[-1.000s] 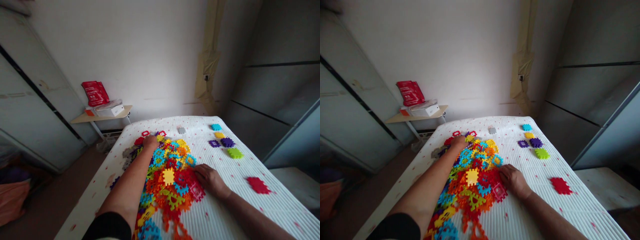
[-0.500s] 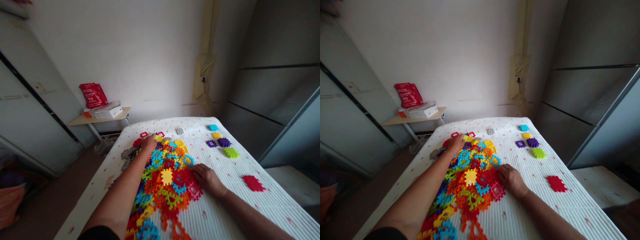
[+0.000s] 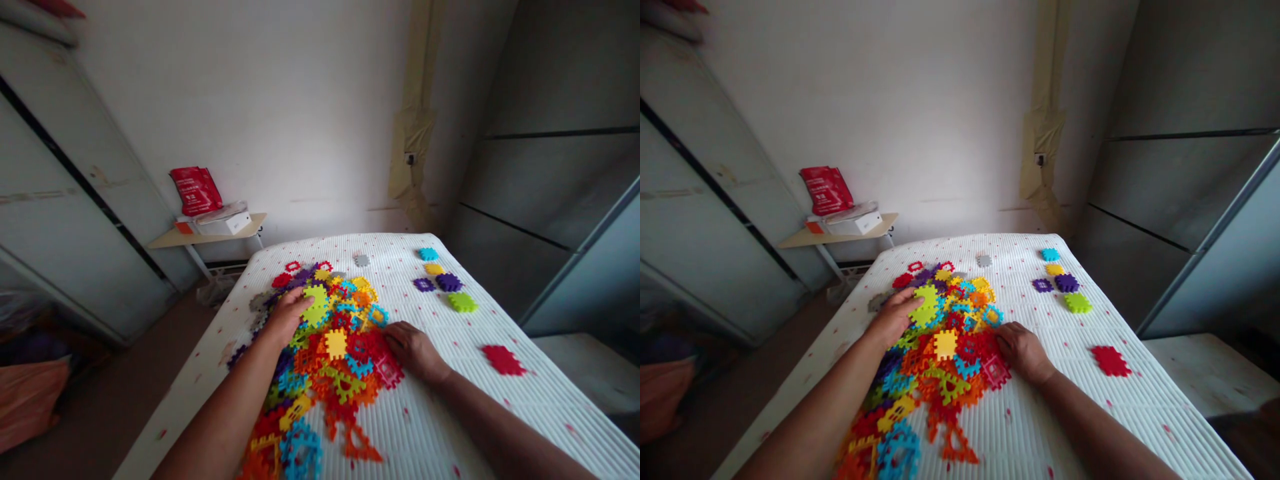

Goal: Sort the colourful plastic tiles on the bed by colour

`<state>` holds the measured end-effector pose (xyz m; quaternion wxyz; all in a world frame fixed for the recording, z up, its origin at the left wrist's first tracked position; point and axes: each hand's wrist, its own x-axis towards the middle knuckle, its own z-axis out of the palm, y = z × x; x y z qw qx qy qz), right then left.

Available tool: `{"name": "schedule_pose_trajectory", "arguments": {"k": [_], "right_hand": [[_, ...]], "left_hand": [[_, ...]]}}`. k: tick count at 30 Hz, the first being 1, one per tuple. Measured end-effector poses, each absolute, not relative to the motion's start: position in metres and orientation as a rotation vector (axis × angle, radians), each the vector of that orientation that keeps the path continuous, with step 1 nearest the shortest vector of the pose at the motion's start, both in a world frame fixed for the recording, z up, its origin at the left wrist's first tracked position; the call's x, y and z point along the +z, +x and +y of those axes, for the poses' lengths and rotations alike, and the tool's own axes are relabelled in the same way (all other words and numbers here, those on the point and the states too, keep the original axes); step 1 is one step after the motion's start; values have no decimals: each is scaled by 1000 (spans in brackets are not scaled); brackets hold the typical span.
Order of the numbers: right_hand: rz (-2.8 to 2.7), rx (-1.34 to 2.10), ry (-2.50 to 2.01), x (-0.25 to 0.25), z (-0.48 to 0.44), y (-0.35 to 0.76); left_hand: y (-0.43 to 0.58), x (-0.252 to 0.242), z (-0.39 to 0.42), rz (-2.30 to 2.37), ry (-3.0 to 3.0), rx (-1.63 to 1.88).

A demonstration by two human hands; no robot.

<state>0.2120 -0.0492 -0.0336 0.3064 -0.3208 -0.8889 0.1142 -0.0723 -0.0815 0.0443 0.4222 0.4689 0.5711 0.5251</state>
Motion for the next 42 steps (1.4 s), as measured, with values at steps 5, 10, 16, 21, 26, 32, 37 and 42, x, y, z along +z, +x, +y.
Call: {"name": "schedule_pose_trajectory", "arguments": {"k": [5, 10, 16, 21, 26, 32, 37, 42], "right_hand": [[-2348, 327, -874, -32, -50, 213], [-2254, 420, -797, -20, -58, 207], [-2219, 512, -528, 15, -78, 172], [-2291, 541, -561, 25, -80, 147], [-2353, 526, -534, 29, -76, 144], [-2456, 408, -576, 39, -67, 175], [-2371, 239, -758, 37, -29, 255], [-2281, 103, -1216, 36, 20, 353]], "left_hand": [[-56, 35, -112, 1309, 1007, 1371], [-44, 23, -128, 1226, 935, 1341], [-39, 22, -129, 1252, 948, 1295], [-35, 26, -131, 1199, 959, 1220], [-36, 24, -135, 1192, 941, 1143], [-44, 20, -136, 1170, 933, 1019], [-47, 16, -136, 1366, 1017, 1016], [-48, 12, -135, 1396, 1054, 992]]}}
